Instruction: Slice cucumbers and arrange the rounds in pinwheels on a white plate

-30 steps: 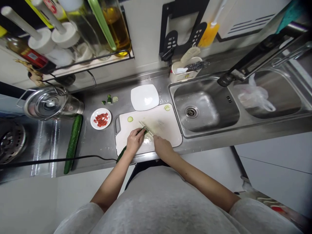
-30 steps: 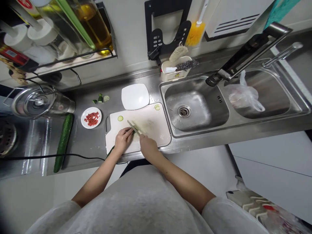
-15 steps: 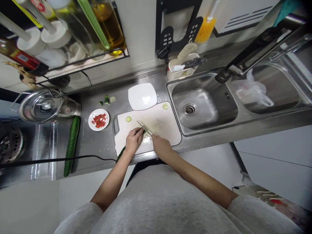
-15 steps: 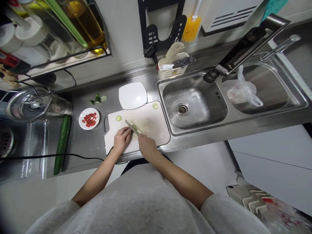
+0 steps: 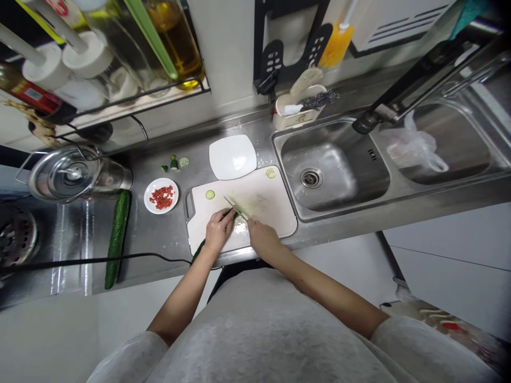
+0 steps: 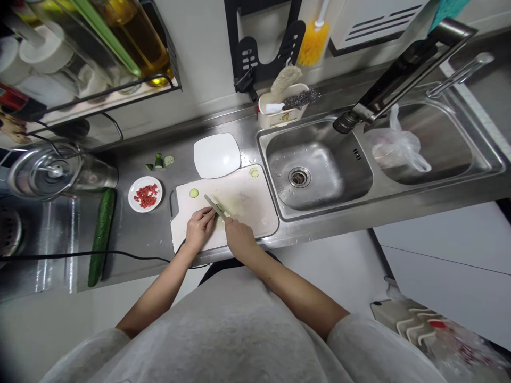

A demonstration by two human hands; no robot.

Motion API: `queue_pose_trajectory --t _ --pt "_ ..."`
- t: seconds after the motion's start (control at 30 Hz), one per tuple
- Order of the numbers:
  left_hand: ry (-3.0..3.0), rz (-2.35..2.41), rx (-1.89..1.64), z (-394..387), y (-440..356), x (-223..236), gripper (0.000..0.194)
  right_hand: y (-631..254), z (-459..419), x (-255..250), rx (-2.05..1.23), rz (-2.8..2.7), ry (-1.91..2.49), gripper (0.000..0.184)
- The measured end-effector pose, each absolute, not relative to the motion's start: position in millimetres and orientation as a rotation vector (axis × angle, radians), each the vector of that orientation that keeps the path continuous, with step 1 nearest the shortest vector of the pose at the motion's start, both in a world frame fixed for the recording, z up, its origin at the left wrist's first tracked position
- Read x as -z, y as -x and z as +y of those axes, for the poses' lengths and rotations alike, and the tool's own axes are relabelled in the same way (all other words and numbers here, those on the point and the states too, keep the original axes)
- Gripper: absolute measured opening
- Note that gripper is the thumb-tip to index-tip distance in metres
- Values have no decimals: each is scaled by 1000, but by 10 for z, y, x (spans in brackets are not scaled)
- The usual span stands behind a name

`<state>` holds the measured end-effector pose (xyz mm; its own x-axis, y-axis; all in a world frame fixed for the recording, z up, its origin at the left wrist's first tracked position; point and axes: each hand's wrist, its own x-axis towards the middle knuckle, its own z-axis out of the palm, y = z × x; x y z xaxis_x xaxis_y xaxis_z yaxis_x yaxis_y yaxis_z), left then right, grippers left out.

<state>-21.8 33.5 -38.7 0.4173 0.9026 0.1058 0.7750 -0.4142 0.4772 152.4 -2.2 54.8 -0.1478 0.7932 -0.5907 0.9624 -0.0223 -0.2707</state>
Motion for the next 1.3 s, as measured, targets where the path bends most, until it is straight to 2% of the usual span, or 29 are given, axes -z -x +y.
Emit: queue_pose_trajectory --t 1.3 --pt "-2395 1358 -636 340 193 381 34 -1574 111 -542 1103 1912 -1797 29"
